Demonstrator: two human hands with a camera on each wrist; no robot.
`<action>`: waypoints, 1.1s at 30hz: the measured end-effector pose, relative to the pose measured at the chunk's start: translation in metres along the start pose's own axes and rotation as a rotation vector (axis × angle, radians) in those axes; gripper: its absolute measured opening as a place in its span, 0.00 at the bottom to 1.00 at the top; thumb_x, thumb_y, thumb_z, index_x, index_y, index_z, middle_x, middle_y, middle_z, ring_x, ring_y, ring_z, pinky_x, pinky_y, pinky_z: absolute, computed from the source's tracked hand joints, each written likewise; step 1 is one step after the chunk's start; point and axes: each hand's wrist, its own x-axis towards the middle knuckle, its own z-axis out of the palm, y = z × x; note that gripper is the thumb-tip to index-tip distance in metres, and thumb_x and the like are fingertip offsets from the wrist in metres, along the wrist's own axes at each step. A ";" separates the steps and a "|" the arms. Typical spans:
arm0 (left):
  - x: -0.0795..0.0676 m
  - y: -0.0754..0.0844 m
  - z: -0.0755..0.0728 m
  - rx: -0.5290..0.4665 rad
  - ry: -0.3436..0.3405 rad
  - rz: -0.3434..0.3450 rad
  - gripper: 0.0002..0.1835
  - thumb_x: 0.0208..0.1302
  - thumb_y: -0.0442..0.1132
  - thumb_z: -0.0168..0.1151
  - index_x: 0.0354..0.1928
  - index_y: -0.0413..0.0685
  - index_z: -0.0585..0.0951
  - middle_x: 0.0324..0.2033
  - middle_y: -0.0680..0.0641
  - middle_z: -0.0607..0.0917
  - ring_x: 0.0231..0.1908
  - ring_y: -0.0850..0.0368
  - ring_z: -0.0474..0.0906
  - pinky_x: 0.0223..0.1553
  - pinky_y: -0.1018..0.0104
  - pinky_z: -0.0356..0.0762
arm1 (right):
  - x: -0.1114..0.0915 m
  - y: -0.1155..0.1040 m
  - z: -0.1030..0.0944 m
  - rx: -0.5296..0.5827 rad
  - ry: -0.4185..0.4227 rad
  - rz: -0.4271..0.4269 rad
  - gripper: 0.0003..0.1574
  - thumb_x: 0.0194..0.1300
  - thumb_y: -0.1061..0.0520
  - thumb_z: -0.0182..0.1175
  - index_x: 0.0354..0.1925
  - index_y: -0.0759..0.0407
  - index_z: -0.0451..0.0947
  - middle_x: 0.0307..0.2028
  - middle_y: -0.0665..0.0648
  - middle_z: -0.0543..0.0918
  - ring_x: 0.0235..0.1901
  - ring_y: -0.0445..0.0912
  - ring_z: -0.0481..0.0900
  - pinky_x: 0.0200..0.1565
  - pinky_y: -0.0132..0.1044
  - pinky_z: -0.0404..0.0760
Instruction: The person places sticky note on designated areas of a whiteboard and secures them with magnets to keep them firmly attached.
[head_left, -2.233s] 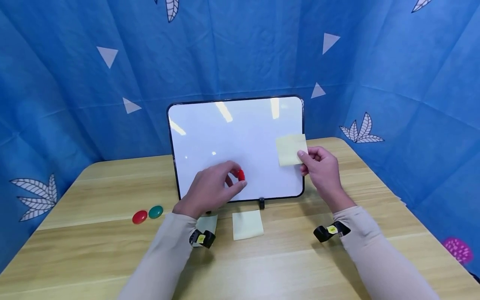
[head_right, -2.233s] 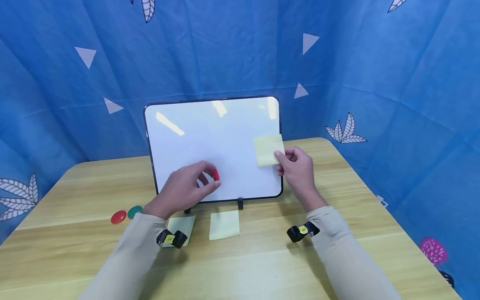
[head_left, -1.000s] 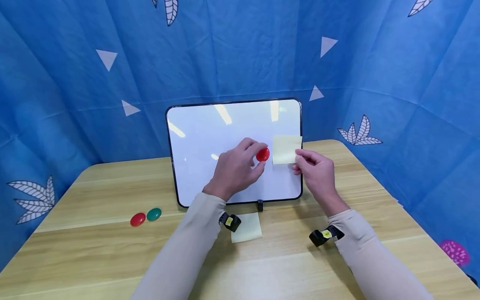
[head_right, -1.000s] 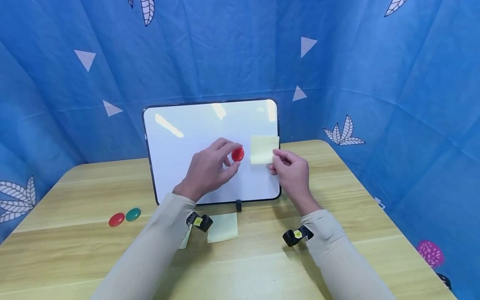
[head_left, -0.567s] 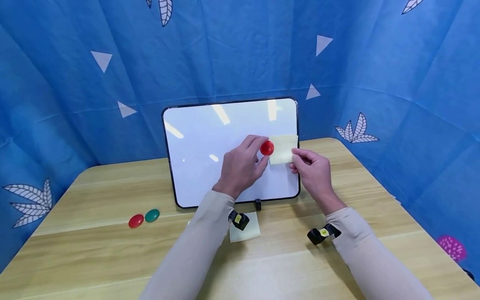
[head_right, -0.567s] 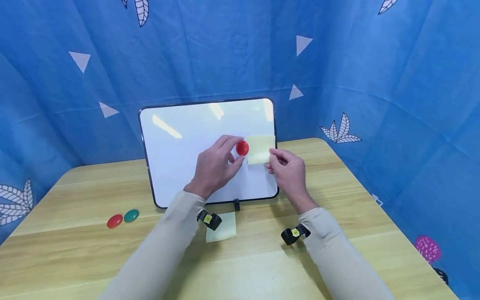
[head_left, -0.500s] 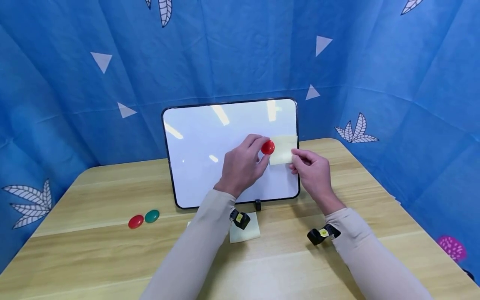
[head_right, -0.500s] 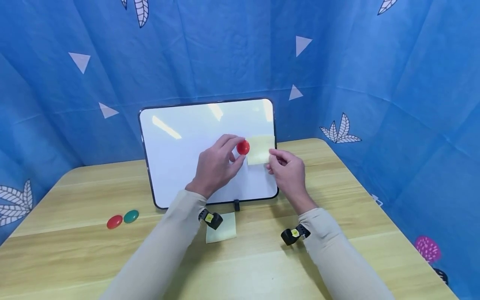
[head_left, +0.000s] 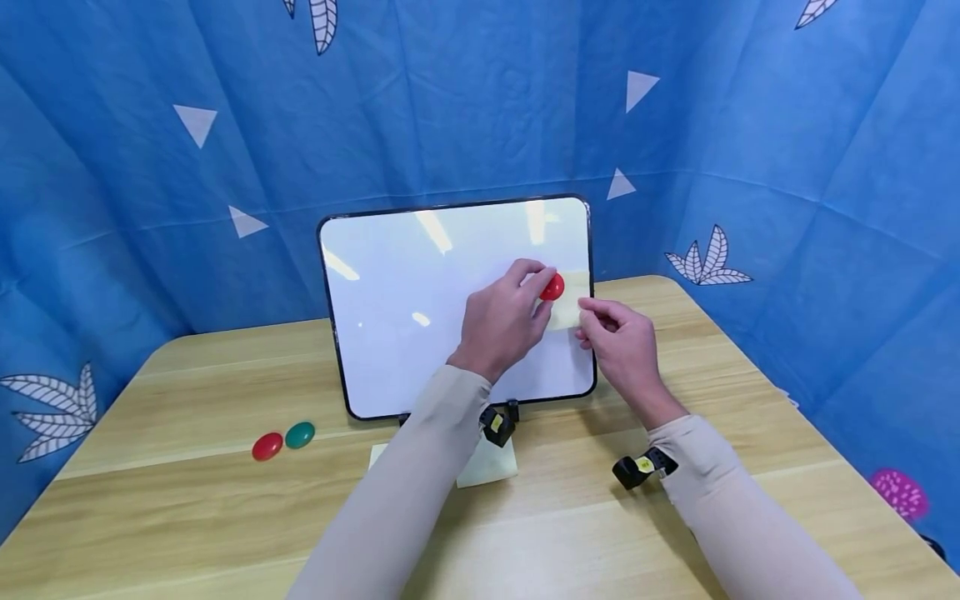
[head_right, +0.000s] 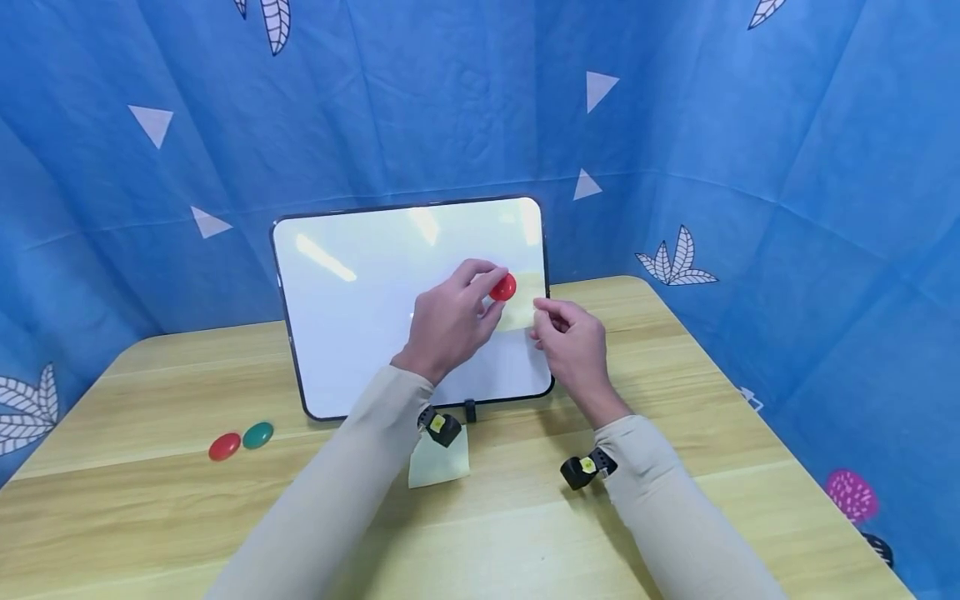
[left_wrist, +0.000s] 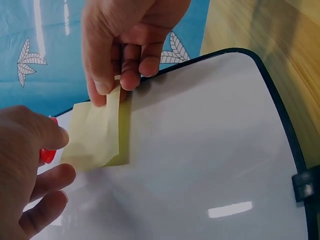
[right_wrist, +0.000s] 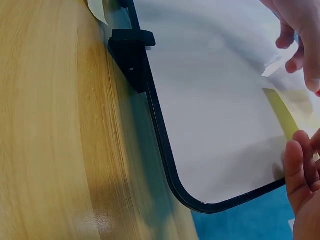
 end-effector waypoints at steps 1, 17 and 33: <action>0.001 0.001 0.001 0.005 -0.002 0.001 0.26 0.60 0.46 0.73 0.60 0.50 0.82 0.55 0.48 0.82 0.43 0.57 0.85 0.43 0.69 0.82 | 0.000 0.000 0.000 -0.002 -0.002 -0.001 0.20 0.73 0.52 0.60 0.56 0.62 0.83 0.40 0.62 0.85 0.32 0.47 0.85 0.36 0.31 0.84; 0.009 0.002 0.013 0.006 -0.010 -0.013 0.26 0.60 0.46 0.72 0.60 0.52 0.82 0.54 0.49 0.81 0.41 0.58 0.85 0.42 0.70 0.82 | -0.001 0.001 0.000 -0.001 -0.016 -0.018 0.19 0.73 0.52 0.60 0.56 0.61 0.83 0.40 0.60 0.86 0.33 0.47 0.84 0.37 0.31 0.84; 0.018 0.004 0.022 0.102 0.001 0.053 0.20 0.61 0.44 0.72 0.55 0.54 0.84 0.54 0.50 0.83 0.43 0.56 0.86 0.44 0.67 0.82 | 0.003 0.001 0.000 -0.010 0.010 -0.029 0.19 0.72 0.52 0.61 0.56 0.60 0.84 0.40 0.58 0.85 0.32 0.48 0.83 0.36 0.31 0.84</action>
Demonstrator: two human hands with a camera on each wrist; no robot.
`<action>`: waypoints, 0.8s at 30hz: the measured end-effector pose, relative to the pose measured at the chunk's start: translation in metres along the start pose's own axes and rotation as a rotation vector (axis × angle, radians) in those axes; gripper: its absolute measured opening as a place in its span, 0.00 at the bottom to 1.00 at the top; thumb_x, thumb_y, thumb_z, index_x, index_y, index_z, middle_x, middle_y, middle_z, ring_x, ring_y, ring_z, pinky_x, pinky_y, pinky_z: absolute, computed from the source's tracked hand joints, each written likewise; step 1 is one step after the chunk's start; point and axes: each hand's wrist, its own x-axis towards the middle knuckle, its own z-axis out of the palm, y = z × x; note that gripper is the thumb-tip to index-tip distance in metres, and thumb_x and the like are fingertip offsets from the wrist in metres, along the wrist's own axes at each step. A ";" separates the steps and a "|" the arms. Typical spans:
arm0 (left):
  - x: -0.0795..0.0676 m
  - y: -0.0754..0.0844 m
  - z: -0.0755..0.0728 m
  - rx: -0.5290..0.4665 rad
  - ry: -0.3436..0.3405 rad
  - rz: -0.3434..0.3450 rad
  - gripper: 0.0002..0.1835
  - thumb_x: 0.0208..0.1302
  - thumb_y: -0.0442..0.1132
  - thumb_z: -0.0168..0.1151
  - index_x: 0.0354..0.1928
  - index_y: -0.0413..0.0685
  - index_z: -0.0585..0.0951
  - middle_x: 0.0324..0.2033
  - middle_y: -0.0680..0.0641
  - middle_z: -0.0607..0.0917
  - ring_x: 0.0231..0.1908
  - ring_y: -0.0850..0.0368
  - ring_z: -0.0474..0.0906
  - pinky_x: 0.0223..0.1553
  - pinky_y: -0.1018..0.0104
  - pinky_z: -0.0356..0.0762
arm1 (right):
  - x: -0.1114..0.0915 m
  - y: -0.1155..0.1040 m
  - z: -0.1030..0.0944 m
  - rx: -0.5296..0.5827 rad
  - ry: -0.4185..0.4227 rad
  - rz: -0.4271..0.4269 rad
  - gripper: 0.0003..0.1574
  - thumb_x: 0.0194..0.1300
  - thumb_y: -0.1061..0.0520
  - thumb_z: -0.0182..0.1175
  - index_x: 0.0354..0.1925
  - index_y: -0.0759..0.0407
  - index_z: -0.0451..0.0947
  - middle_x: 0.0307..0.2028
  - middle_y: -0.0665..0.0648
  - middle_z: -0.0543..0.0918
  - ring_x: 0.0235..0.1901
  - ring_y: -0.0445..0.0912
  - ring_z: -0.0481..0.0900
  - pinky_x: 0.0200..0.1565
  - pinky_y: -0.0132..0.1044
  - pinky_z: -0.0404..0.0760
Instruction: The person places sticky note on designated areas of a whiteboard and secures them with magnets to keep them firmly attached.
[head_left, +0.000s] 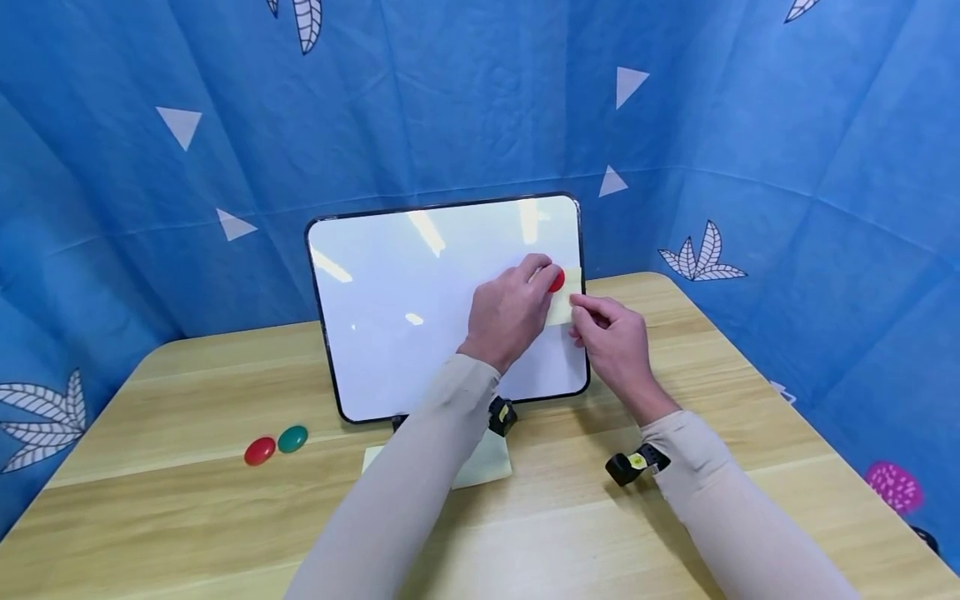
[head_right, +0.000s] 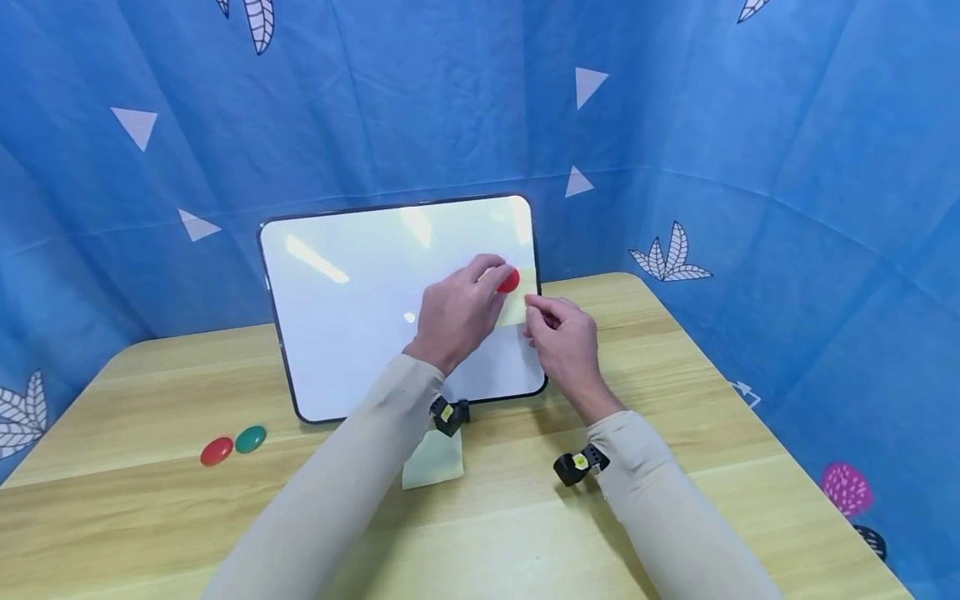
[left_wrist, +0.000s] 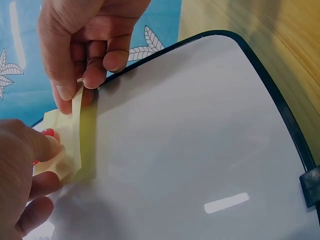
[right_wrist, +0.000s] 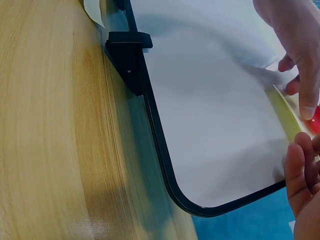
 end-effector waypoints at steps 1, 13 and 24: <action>0.000 0.000 0.000 0.006 0.001 -0.001 0.20 0.61 0.44 0.71 0.56 0.55 0.84 0.54 0.50 0.83 0.43 0.56 0.86 0.44 0.67 0.82 | 0.000 0.000 0.000 -0.002 0.000 -0.003 0.19 0.72 0.53 0.61 0.56 0.60 0.84 0.40 0.58 0.85 0.32 0.48 0.83 0.35 0.31 0.84; 0.000 0.000 0.001 0.088 0.017 0.009 0.20 0.62 0.43 0.70 0.57 0.54 0.84 0.54 0.50 0.83 0.41 0.55 0.86 0.42 0.66 0.83 | 0.000 -0.001 0.003 -0.012 -0.010 -0.014 0.19 0.73 0.52 0.60 0.56 0.59 0.83 0.41 0.57 0.85 0.32 0.48 0.83 0.34 0.31 0.84; -0.001 0.000 0.000 0.097 -0.002 0.019 0.22 0.62 0.46 0.71 0.58 0.52 0.83 0.55 0.49 0.82 0.43 0.55 0.85 0.45 0.67 0.82 | -0.001 -0.005 0.002 -0.012 0.011 0.016 0.18 0.72 0.52 0.60 0.55 0.59 0.84 0.42 0.58 0.84 0.31 0.48 0.82 0.32 0.31 0.83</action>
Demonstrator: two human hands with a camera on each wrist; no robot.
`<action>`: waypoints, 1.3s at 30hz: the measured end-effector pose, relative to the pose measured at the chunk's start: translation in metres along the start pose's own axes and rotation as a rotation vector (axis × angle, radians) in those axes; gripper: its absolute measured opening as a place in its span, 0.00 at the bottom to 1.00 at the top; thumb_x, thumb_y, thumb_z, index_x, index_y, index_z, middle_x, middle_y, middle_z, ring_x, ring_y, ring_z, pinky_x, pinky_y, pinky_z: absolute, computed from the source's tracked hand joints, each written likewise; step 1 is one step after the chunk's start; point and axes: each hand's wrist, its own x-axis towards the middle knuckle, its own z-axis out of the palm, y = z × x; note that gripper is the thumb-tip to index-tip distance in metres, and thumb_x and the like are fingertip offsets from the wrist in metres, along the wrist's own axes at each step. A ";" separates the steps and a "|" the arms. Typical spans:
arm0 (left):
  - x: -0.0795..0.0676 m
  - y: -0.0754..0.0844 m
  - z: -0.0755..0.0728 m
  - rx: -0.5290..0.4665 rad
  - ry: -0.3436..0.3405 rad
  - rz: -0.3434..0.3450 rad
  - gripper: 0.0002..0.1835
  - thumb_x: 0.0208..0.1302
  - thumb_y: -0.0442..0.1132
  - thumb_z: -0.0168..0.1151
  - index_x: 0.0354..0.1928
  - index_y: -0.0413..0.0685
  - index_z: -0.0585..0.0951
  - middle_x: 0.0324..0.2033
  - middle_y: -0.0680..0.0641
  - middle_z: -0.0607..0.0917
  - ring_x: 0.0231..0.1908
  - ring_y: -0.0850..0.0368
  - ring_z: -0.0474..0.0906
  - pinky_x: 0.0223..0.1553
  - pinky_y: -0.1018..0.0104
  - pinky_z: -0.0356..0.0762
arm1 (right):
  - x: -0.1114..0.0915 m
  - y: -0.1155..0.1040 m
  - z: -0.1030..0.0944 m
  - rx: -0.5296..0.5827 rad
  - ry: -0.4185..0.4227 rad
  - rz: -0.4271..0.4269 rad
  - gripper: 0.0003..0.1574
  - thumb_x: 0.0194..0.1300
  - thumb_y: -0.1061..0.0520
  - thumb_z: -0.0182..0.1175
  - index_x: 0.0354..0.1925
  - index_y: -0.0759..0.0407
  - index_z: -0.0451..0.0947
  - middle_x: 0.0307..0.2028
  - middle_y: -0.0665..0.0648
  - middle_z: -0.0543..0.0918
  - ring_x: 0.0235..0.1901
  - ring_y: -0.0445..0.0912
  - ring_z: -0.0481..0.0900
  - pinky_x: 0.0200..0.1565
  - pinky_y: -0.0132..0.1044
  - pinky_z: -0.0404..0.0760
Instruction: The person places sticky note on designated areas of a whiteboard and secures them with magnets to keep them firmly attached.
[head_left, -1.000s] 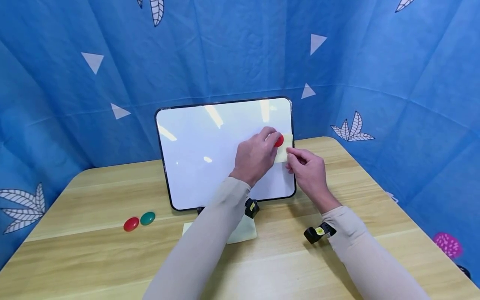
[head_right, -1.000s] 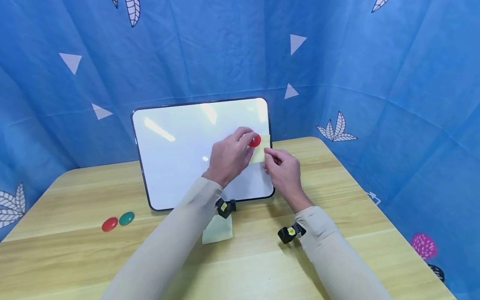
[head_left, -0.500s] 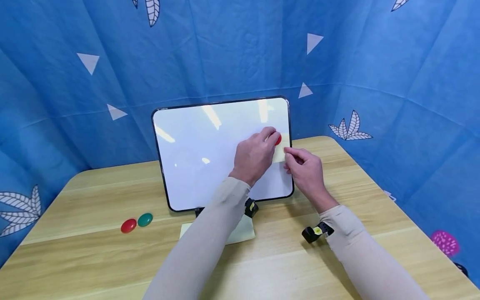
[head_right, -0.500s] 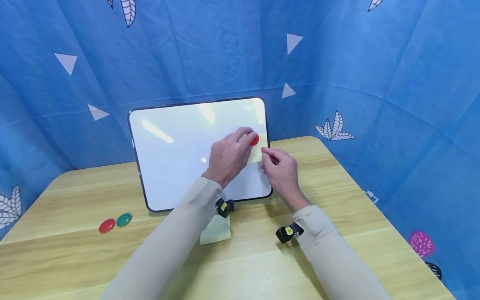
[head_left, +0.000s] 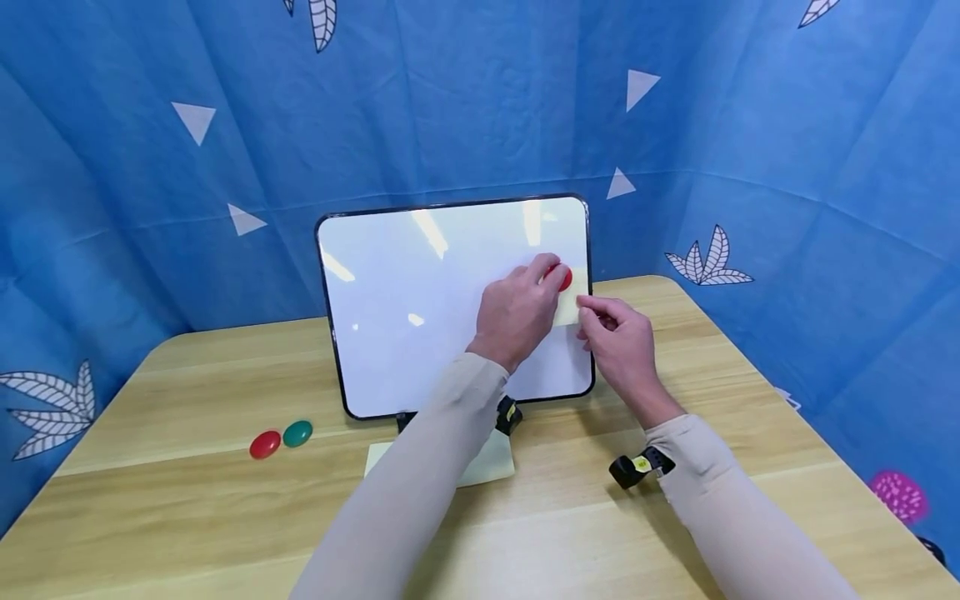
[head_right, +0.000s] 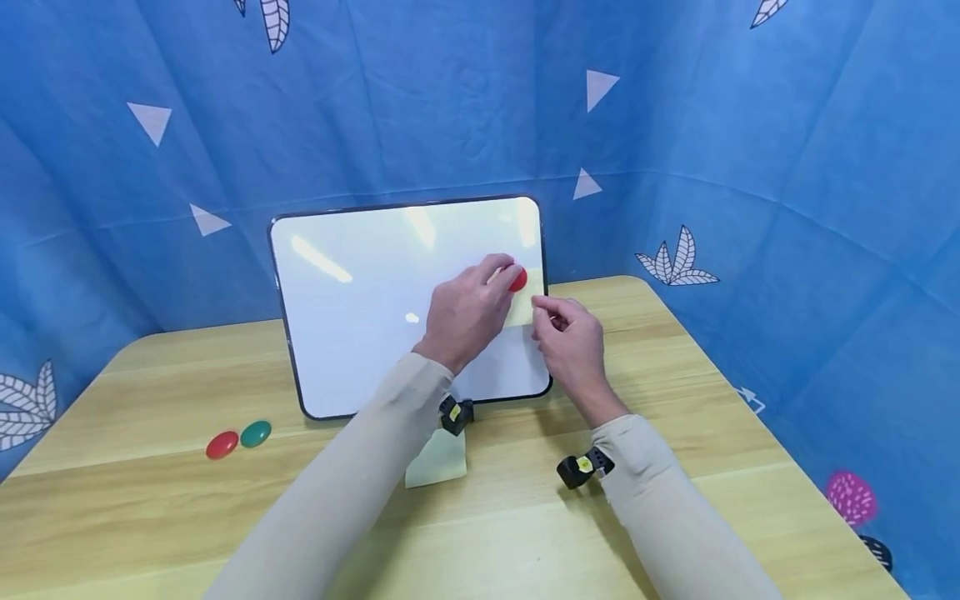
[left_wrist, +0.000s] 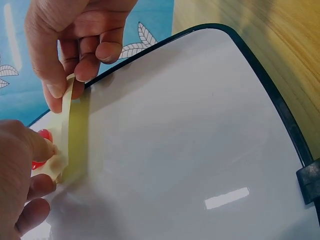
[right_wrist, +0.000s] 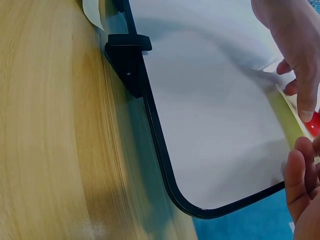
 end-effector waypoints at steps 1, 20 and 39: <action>0.000 0.000 0.000 -0.010 -0.001 -0.001 0.22 0.62 0.46 0.70 0.58 0.52 0.83 0.55 0.48 0.82 0.42 0.55 0.85 0.44 0.67 0.82 | 0.000 0.000 0.000 -0.001 0.000 0.002 0.18 0.72 0.52 0.60 0.54 0.59 0.84 0.41 0.58 0.84 0.31 0.48 0.82 0.32 0.31 0.83; -0.027 -0.003 -0.003 -0.117 0.001 0.025 0.12 0.66 0.44 0.62 0.48 0.50 0.83 0.46 0.46 0.81 0.21 0.62 0.73 0.26 0.74 0.75 | 0.000 0.004 0.007 0.048 0.073 0.001 0.10 0.69 0.61 0.59 0.45 0.65 0.82 0.35 0.58 0.75 0.25 0.45 0.77 0.26 0.30 0.79; -0.077 -0.010 -0.015 -0.171 0.020 0.127 0.08 0.66 0.39 0.57 0.31 0.51 0.83 0.15 0.56 0.74 0.16 0.63 0.70 0.17 0.73 0.64 | -0.005 0.002 0.010 0.003 0.079 0.017 0.08 0.68 0.62 0.56 0.41 0.63 0.81 0.28 0.60 0.76 0.21 0.49 0.75 0.22 0.33 0.75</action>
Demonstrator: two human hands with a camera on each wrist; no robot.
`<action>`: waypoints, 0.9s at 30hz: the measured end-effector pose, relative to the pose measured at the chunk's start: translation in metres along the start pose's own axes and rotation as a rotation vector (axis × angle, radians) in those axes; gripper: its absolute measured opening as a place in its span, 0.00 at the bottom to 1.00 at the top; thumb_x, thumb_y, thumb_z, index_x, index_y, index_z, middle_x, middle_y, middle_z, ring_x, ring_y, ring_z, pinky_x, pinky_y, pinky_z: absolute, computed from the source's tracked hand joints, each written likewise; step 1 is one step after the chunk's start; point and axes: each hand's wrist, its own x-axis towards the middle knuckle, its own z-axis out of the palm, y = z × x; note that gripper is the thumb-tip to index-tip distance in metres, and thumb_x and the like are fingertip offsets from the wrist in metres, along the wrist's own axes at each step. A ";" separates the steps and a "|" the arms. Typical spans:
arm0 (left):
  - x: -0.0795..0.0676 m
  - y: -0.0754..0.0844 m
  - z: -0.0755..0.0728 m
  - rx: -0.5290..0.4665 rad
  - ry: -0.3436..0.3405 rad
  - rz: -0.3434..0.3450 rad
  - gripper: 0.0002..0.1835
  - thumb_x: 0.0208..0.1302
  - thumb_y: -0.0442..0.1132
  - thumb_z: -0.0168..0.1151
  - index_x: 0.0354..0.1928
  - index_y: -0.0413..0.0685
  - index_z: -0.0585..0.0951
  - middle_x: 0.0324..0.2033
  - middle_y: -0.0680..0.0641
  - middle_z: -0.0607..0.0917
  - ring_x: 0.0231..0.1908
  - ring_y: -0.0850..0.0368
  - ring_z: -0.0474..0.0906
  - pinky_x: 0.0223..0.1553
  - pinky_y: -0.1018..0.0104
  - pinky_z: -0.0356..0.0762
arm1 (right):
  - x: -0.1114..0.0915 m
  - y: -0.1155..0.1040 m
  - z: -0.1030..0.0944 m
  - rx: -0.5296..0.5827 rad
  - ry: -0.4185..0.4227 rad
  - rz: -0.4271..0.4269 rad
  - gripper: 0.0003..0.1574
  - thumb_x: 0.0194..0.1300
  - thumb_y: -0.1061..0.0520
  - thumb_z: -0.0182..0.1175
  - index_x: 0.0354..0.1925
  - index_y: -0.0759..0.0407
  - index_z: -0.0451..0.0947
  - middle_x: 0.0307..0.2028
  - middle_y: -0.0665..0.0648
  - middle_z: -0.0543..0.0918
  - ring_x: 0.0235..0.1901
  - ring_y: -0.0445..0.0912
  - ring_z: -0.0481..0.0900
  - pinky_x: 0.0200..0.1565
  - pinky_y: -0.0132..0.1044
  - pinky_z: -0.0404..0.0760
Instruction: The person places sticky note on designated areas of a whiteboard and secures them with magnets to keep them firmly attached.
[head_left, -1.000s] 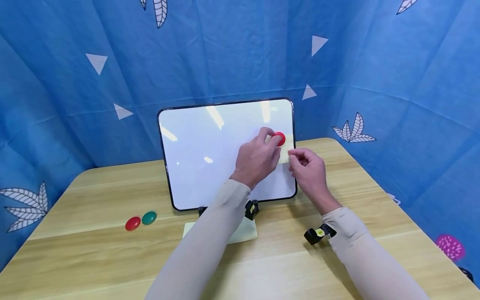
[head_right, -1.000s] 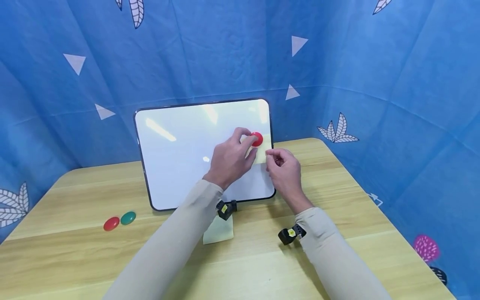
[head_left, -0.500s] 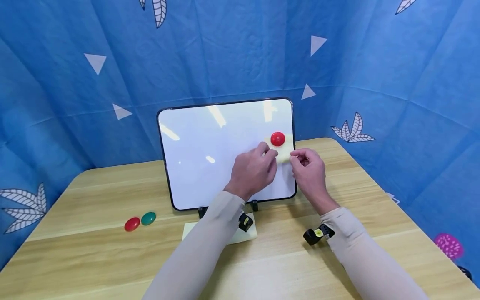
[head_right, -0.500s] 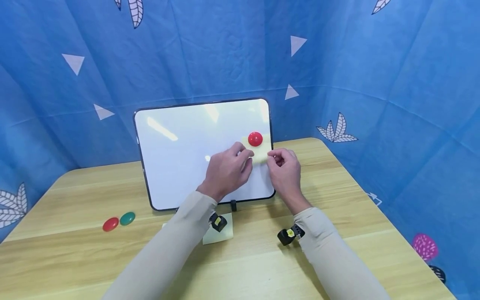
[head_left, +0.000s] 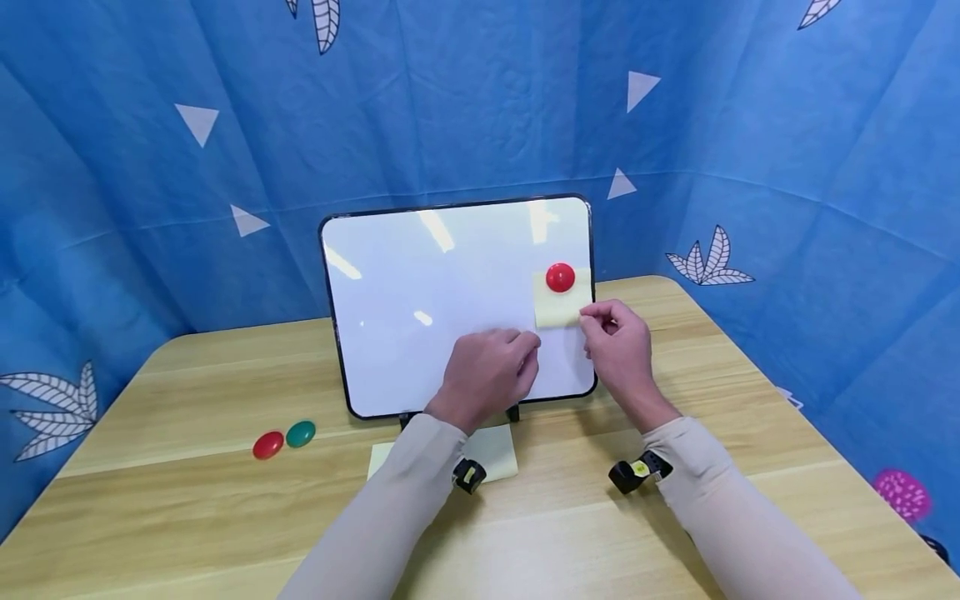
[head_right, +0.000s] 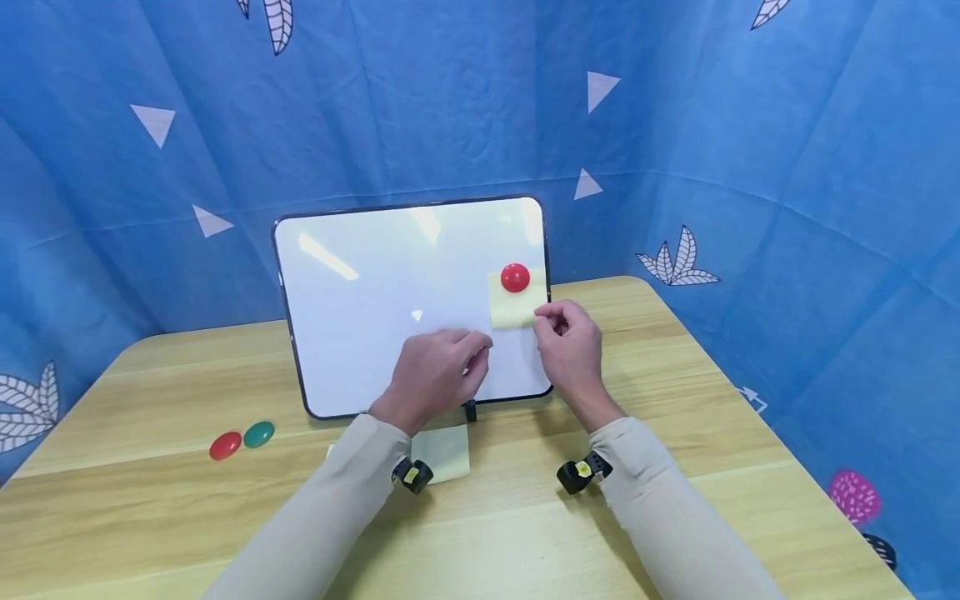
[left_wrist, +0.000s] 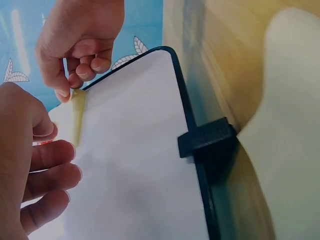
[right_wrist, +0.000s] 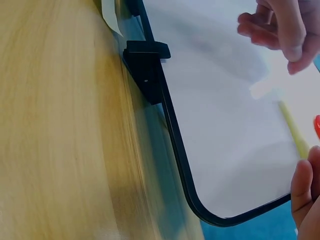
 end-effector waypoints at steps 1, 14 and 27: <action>-0.002 0.000 0.000 -0.005 0.000 0.000 0.08 0.66 0.38 0.57 0.30 0.51 0.83 0.15 0.57 0.73 0.16 0.63 0.69 0.17 0.73 0.63 | 0.000 0.000 0.000 -0.007 0.002 0.001 0.08 0.68 0.62 0.56 0.40 0.62 0.82 0.28 0.60 0.76 0.21 0.50 0.75 0.22 0.33 0.75; -0.031 0.004 -0.010 -0.033 -0.083 -0.015 0.10 0.66 0.38 0.56 0.26 0.54 0.80 0.13 0.59 0.69 0.14 0.65 0.63 0.15 0.72 0.59 | -0.008 -0.007 0.006 -0.019 -0.078 -0.019 0.08 0.69 0.62 0.57 0.41 0.63 0.82 0.26 0.63 0.78 0.22 0.51 0.75 0.24 0.34 0.77; -0.055 0.002 -0.016 -0.057 -0.102 -0.076 0.09 0.64 0.37 0.57 0.26 0.57 0.80 0.14 0.62 0.69 0.15 0.66 0.64 0.16 0.72 0.60 | -0.014 -0.007 0.014 0.068 -0.253 0.025 0.06 0.69 0.62 0.59 0.41 0.65 0.81 0.20 0.61 0.75 0.16 0.50 0.74 0.20 0.36 0.75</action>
